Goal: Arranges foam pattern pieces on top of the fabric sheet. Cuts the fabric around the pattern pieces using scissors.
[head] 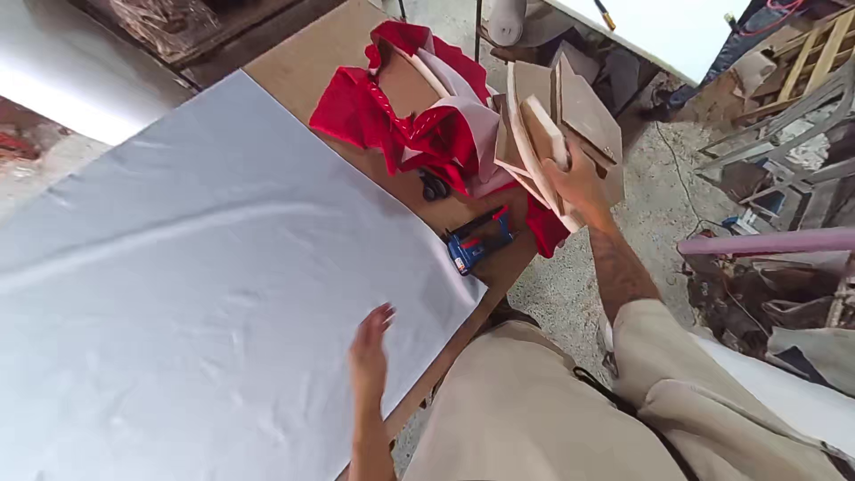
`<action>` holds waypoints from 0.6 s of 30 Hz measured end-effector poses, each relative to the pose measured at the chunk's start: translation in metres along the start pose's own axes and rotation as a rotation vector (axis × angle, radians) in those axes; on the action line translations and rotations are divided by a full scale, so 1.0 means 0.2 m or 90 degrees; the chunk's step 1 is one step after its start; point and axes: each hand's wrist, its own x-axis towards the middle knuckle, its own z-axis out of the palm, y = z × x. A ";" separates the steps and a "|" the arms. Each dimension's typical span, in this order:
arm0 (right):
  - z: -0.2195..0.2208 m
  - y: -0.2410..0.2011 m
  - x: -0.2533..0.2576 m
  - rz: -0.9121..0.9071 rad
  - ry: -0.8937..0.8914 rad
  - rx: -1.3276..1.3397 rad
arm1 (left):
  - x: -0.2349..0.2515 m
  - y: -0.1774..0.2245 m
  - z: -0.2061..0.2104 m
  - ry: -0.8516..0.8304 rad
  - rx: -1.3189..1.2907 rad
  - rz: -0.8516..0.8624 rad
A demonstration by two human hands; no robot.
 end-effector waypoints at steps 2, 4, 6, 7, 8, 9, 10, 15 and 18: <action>0.00 -0.04 -0.14 -0.011 -0.040 0.238 | 0.21 0.20 0.40 -0.162 -0.115 0.004; 0.03 -0.05 -0.24 -0.028 -0.149 0.501 | 0.35 0.38 0.73 -0.253 -0.248 -0.022; 0.09 -0.06 -0.31 -0.024 -0.314 0.723 | 0.46 0.56 0.96 -0.293 -0.372 -0.063; 0.10 -0.07 -0.31 -0.021 -0.389 0.789 | 0.51 0.63 1.05 -0.296 -0.422 -0.071; 0.11 -0.07 -0.31 -0.017 -0.454 0.829 | 0.55 0.68 1.12 -0.274 -0.465 -0.082; 0.10 -0.06 -0.31 -0.016 -0.499 0.835 | 0.57 0.71 1.17 -0.240 -0.495 -0.093; 0.09 -0.04 -0.29 -0.038 -0.513 0.793 | 0.58 0.75 1.20 -0.197 -0.509 -0.105; -0.23 0.08 -0.02 -0.298 -0.077 0.027 | 0.59 0.83 1.18 -0.063 -0.426 -0.121; -0.39 0.23 0.33 -0.196 0.014 -0.159 | 0.58 0.86 1.08 -0.047 -0.365 -0.143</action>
